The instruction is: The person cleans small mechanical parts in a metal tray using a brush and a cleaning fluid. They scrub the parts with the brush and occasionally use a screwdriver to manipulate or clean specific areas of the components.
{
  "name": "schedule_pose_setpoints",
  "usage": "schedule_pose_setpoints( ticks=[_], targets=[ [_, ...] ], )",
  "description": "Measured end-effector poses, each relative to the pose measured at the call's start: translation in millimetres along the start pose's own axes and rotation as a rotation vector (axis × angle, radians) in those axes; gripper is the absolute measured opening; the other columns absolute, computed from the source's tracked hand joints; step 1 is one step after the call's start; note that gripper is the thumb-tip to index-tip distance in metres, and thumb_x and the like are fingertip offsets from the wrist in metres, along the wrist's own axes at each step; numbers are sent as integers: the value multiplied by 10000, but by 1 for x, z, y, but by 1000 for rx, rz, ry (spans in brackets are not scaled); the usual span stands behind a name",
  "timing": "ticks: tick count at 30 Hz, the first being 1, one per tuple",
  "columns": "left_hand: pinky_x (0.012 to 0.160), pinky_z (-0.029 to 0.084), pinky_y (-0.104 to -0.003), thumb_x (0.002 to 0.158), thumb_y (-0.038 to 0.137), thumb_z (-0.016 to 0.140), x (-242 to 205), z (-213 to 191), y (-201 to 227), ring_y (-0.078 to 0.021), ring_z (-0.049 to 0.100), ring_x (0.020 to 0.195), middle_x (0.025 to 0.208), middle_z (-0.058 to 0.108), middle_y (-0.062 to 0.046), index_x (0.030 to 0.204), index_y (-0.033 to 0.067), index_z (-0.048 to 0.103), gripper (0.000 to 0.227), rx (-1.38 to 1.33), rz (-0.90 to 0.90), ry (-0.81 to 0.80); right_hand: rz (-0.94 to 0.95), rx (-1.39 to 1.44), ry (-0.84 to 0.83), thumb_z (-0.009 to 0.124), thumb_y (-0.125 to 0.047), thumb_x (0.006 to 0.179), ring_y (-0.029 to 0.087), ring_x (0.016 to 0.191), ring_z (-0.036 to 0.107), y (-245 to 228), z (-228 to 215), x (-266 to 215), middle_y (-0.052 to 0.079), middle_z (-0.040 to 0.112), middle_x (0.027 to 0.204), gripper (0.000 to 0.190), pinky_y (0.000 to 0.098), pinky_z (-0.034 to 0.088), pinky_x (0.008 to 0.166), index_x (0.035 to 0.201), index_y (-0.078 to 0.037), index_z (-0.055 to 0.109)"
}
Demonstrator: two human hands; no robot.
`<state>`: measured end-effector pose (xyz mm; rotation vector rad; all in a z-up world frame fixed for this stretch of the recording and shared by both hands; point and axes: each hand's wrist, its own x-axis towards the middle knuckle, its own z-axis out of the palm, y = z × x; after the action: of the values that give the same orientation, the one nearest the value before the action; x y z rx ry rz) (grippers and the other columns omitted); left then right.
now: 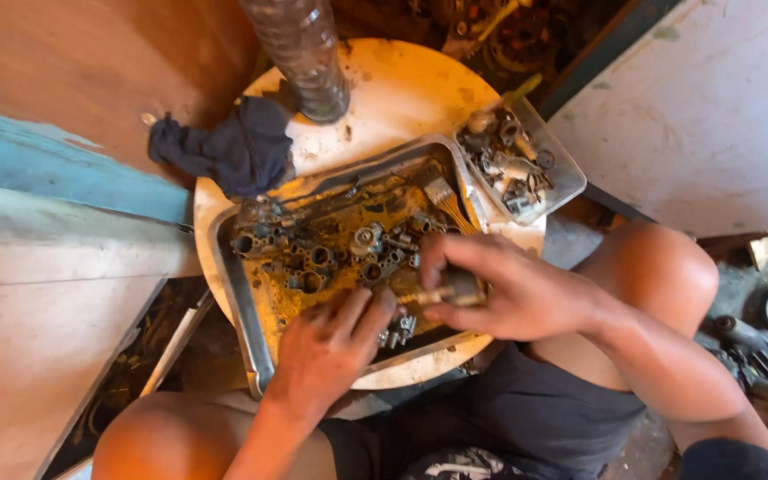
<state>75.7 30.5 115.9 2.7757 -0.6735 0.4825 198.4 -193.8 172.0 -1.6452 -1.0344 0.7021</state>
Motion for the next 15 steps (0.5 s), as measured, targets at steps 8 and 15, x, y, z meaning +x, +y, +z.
schedule_pose_setpoints(
  ticks=[8, 15],
  targets=[
    [397, 408, -198, 1007, 153, 596, 10, -50, -20, -58, 508, 439, 719, 740, 4, 1233, 190, 729, 265, -714, -741, -731, -372, -468, -16, 576, -92, 1003, 298, 1188, 628, 15, -13, -21, 122, 674, 1247, 287, 477, 481, 1139, 1289, -71, 564],
    [882, 448, -407, 1061, 124, 469, 1, -37, -9, -178, 658, 733, 865, 690, -67, 1144, 66, 531, 119, -911, -490, -125, 11, -173, 219, 651, -223, 958, 109, 664, 730, 29, -15, -8, 75, 719, 963, 362, 198, 616, 521, 1266, -47, 581]
  ],
)
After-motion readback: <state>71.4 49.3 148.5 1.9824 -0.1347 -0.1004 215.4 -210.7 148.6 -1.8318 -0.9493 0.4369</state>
